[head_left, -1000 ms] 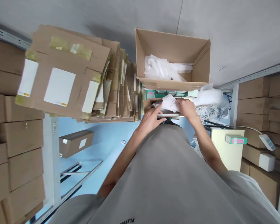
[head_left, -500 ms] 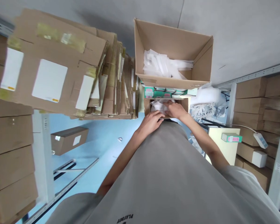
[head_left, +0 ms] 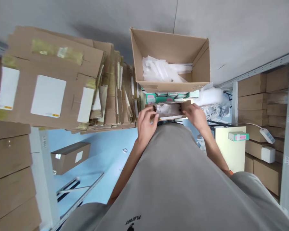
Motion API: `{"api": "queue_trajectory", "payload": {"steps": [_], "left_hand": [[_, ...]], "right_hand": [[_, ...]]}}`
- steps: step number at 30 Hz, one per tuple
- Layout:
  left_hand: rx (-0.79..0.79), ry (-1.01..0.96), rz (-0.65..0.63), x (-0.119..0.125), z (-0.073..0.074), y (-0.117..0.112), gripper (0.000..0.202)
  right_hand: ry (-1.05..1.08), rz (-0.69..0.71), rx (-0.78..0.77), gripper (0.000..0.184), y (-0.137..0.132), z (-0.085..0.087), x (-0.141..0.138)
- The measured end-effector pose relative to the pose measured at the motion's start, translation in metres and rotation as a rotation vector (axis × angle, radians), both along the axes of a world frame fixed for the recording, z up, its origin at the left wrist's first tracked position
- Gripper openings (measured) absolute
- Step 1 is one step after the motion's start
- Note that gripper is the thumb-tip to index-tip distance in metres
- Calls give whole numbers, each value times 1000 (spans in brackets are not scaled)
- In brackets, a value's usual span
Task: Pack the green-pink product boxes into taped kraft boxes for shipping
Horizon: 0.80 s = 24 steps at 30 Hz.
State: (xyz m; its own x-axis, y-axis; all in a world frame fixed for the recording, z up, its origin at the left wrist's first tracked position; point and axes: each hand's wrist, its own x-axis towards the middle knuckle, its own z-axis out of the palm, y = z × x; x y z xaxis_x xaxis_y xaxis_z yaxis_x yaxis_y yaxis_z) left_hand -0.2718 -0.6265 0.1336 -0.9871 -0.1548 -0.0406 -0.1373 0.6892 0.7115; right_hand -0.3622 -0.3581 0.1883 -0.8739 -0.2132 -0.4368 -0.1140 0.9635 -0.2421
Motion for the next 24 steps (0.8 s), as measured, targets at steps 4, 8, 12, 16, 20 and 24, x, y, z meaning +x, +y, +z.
{"api": "queue_trajectory", "payload": {"steps": [4,8,12,16,20,24], "left_hand": [[-3,-45,192,1,-22,-10,42],[50,-193,287,0,-40,-21,40],[79,-346,269,1,-42,-34,22],[94,-384,182,-4,-38,-41,21],[164,-345,19,-22,-39,-28,27],[305,-306,-221,-39,-45,13,29]], "right_hand": [[76,-312,28,38,23,-9,8],[-79,-355,-24,21,21,-29,15],[-41,-422,-88,17,15,-41,36],[17,-535,-196,21,20,-43,76],[96,-757,-294,29,37,-34,135],[141,-1010,-333,44,58,-22,198]]}}
